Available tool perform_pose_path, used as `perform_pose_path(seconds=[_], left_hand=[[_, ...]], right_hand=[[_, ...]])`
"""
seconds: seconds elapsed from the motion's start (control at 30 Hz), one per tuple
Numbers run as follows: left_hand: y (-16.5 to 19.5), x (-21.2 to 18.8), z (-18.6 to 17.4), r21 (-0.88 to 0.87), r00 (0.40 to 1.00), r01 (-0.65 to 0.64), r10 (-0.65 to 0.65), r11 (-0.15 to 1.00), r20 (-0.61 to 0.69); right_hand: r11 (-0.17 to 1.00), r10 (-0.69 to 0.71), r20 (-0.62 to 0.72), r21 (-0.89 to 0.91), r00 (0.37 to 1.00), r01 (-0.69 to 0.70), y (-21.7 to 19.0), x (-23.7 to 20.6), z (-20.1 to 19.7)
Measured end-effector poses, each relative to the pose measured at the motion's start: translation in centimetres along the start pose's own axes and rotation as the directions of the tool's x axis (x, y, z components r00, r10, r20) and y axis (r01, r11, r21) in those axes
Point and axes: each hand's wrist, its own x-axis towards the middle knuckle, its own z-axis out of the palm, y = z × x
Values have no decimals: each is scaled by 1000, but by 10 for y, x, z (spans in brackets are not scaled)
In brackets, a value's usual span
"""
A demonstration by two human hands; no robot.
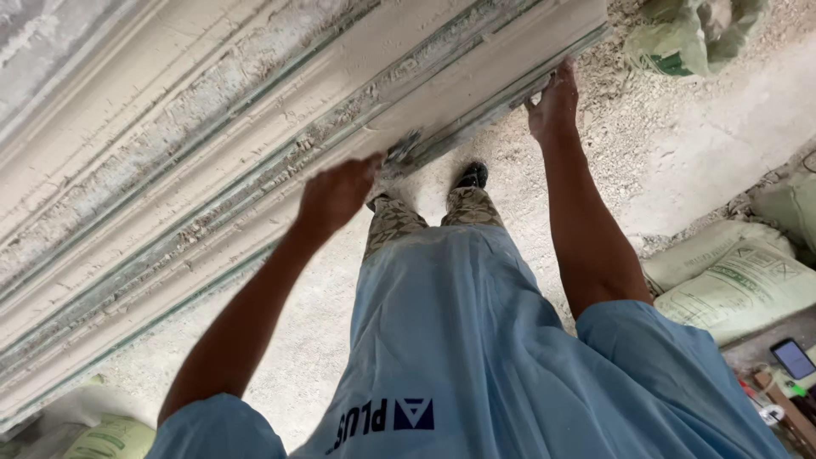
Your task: The person scrapes excess dried plaster from decorative molding strips laid on the workshop floor, using a small putty knife to run along the grooves and edges of each piece. They work along the length of the moldings, moving from one section to the next and repositioning pieces as they clean the surfaces.
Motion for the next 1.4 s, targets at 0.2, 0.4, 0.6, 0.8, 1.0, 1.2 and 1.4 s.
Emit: perform_pose_path(seconds=[0.2,0.4,0.6,0.8,1.0,1.2,1.4], left_hand=[[9,-18,18,20,998,-8,9,1000,-70],[64,65,-42,410,974,-200,135,890,182],[25,77,-33,272,966,-167,102,948,238],[-7,-2,3,88,997,-23,16,996,79],[33,13,22,77,998,-28,24,997,51],[31,21,26,223,998,-64,56,973,38],[20,15,19,118,998,1,-8,993,60]], right_hand=[[983,-75,61,173,995,64,6,5,9],[988,-26,-91,150,995,39,3,-4,22],[997,18,32,-79,999,-15,-6,-18,18],[999,-8,-89,-45,996,4,-3,-21,15],[998,11,-70,-62,997,-15,-6,-17,21],[990,57,-9,-129,998,-58,-12,-23,13],[982,41,-6,-183,999,-42,-10,-21,13]])
